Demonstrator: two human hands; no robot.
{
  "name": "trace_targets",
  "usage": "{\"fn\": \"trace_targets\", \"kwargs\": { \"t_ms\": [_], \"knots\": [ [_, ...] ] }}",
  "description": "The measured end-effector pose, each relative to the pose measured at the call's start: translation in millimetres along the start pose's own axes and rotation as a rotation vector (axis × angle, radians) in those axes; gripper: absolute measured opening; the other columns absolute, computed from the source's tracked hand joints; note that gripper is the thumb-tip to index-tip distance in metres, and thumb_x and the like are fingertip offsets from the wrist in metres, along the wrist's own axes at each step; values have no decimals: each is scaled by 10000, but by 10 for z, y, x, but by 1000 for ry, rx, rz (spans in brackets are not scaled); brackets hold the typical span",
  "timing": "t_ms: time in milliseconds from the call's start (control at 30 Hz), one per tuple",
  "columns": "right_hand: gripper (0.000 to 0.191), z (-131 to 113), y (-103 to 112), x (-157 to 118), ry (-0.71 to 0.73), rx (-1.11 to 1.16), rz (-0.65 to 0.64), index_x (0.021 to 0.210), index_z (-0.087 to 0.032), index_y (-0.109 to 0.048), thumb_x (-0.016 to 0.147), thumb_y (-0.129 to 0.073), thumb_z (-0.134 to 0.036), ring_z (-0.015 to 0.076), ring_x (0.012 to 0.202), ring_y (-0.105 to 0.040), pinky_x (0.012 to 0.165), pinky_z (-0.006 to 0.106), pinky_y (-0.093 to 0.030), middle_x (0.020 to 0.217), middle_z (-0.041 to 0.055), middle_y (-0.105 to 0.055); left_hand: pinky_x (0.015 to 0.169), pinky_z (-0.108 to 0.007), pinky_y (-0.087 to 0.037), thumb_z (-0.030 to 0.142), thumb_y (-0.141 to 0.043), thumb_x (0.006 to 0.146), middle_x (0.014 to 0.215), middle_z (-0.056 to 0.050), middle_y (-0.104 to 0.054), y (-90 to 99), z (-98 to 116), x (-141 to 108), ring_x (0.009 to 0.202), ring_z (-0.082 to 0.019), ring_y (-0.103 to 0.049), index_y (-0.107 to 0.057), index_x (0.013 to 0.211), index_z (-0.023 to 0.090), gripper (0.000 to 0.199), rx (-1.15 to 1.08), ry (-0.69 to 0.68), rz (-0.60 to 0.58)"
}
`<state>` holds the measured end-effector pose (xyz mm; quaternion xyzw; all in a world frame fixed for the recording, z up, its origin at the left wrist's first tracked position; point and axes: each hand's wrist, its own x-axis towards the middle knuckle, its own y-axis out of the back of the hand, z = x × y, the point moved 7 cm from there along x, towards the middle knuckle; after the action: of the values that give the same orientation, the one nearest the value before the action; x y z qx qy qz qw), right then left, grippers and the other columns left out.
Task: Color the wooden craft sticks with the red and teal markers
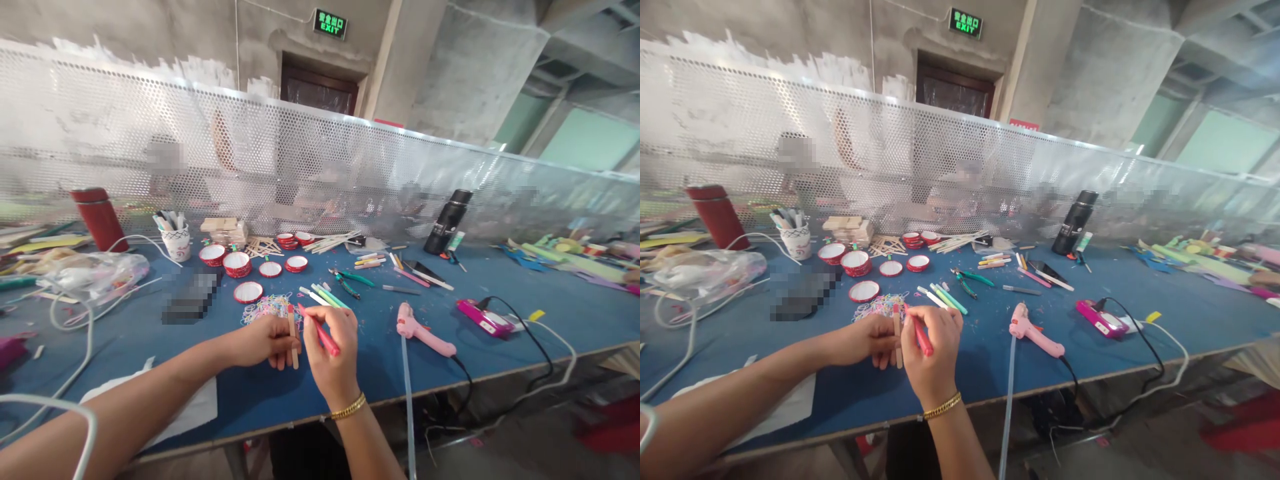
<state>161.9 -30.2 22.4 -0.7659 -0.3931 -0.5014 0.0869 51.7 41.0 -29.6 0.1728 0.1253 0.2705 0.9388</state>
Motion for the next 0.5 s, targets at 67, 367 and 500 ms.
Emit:
{"fn": "trace_targets", "kwargs": {
  "t_ms": [67, 367, 500],
  "knots": [
    [60, -1, 25, -33, 6, 4, 24, 875, -209, -600, 884, -541, -202, 149, 763, -597, 876, 349, -385, 786, -6, -654, 511, -197, -475, 638, -562, 823, 702, -39, -671, -1, -11, 4, 550, -93, -590, -583, 767, 149, 493, 3, 8, -3],
    [114, -81, 2, -49, 61, -1, 0, 755, -208, -499, 856, -547, -185, 118, 648, -531, 966, 416, -365, 665, -51, -555, 502, -187, -469, 575, -589, 838, 622, -2, -626, -2, -16, 1, 539, -96, -591, -567, 733, 158, 430, -2, -7, 25],
    [94, -121, 6, -46, 88, -10, 0, 776, -211, -513, 863, -537, -187, 121, 661, -551, 987, 427, -351, 672, -50, -566, 508, -180, -471, 534, -570, 867, 594, 8, -609, 6, -53, 10, 539, -95, -594, -583, 744, 157, 397, 10, -9, 22]
  ]
}}
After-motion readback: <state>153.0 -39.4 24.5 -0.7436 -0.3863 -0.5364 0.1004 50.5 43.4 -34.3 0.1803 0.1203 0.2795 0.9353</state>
